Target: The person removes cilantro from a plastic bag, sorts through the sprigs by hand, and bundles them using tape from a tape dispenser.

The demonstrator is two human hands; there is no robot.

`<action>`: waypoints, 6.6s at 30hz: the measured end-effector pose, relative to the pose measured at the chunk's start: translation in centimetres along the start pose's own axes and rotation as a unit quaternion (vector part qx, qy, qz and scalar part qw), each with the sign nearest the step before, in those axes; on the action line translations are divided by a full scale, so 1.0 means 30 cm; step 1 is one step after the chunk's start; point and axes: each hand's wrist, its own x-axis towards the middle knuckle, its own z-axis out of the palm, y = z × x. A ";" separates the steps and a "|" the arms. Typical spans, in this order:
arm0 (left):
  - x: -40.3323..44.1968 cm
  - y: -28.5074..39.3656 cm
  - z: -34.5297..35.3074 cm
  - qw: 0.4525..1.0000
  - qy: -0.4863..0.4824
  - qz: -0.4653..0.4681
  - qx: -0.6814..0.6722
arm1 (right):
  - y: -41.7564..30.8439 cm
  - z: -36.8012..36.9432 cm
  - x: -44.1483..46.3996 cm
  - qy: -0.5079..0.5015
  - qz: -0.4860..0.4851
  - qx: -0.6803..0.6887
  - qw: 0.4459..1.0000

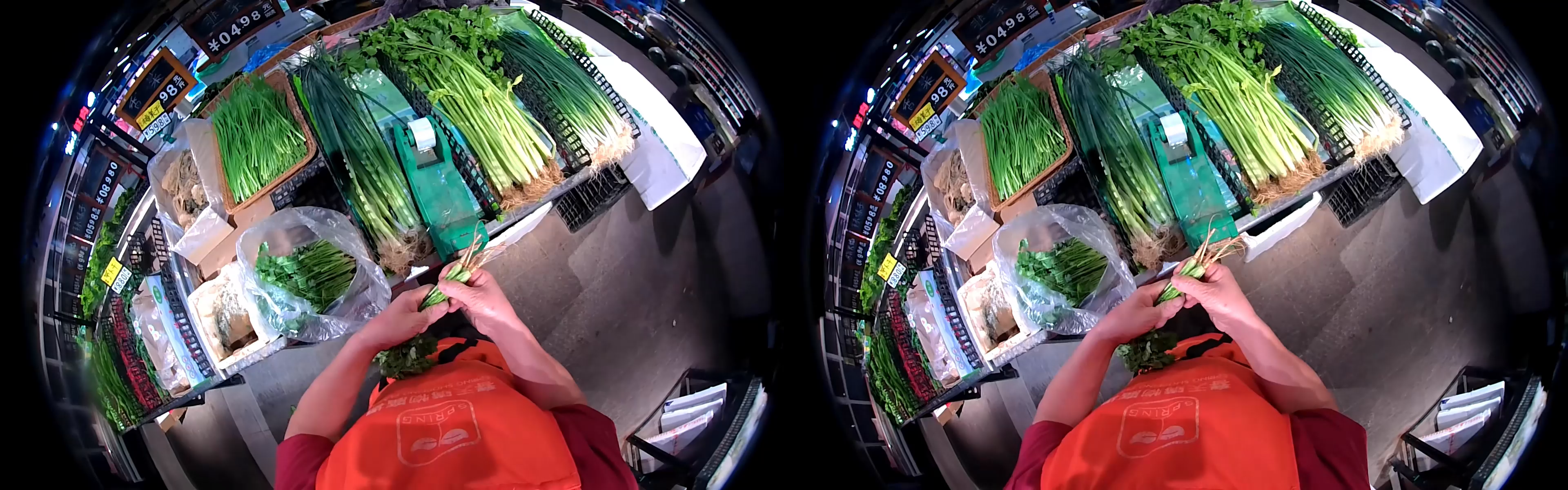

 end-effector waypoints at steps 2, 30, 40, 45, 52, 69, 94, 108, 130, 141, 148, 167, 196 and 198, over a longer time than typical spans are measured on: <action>-0.008 -0.015 -0.013 0.999 -0.013 -0.020 -0.047 | -0.009 0.006 0.000 0.031 0.006 -0.001 0.999; -0.166 -0.150 -0.100 0.980 0.152 0.037 -0.126 | 0.045 0.013 0.095 -0.089 0.052 -0.128 0.986; -0.512 -0.199 -0.113 0.901 0.340 0.093 -0.251 | 0.115 0.359 0.286 -0.207 -0.211 -0.446 0.845; -0.631 -0.242 -0.131 0.859 0.409 0.147 -0.271 | 0.338 0.363 0.574 -0.146 -0.205 -0.699 0.670; -0.722 -0.294 -0.150 0.840 0.431 0.164 -0.285 | 0.390 0.376 0.637 -0.134 -0.128 -0.753 0.632; -0.706 -0.241 -0.202 0.834 0.413 0.203 -0.304 | 0.088 0.508 0.485 -0.120 -0.295 -0.701 0.638; -0.574 -0.051 -0.349 0.833 0.420 0.283 -0.221 | -0.060 0.532 0.436 -0.153 -0.309 -0.513 0.786; -0.623 -0.036 -0.364 0.826 0.447 0.298 -0.172 | -0.189 0.551 0.381 -0.154 -0.257 -0.342 0.891; -0.577 0.172 -0.343 0.846 0.412 0.309 -0.140 | -0.531 0.410 0.230 -0.115 -0.276 -0.299 0.906; -0.313 0.210 -0.293 0.887 0.357 0.289 -0.049 | -0.572 0.491 0.076 -0.212 -0.218 -0.431 0.850; -0.174 0.164 -0.199 0.925 0.210 0.298 -0.109 | -0.500 0.433 0.151 -0.096 -0.228 -0.361 0.899; -0.181 0.199 -0.120 0.960 0.103 0.111 -0.237 | -0.484 0.304 0.127 -0.133 -0.114 -0.242 0.954; -0.057 0.139 -0.036 0.985 0.039 0.151 -0.072 | -0.259 0.185 0.086 -0.155 -0.122 -0.075 0.977; -0.051 0.145 -0.022 0.987 0.012 0.154 -0.046 | -0.254 0.191 0.087 -0.163 -0.096 -0.070 0.979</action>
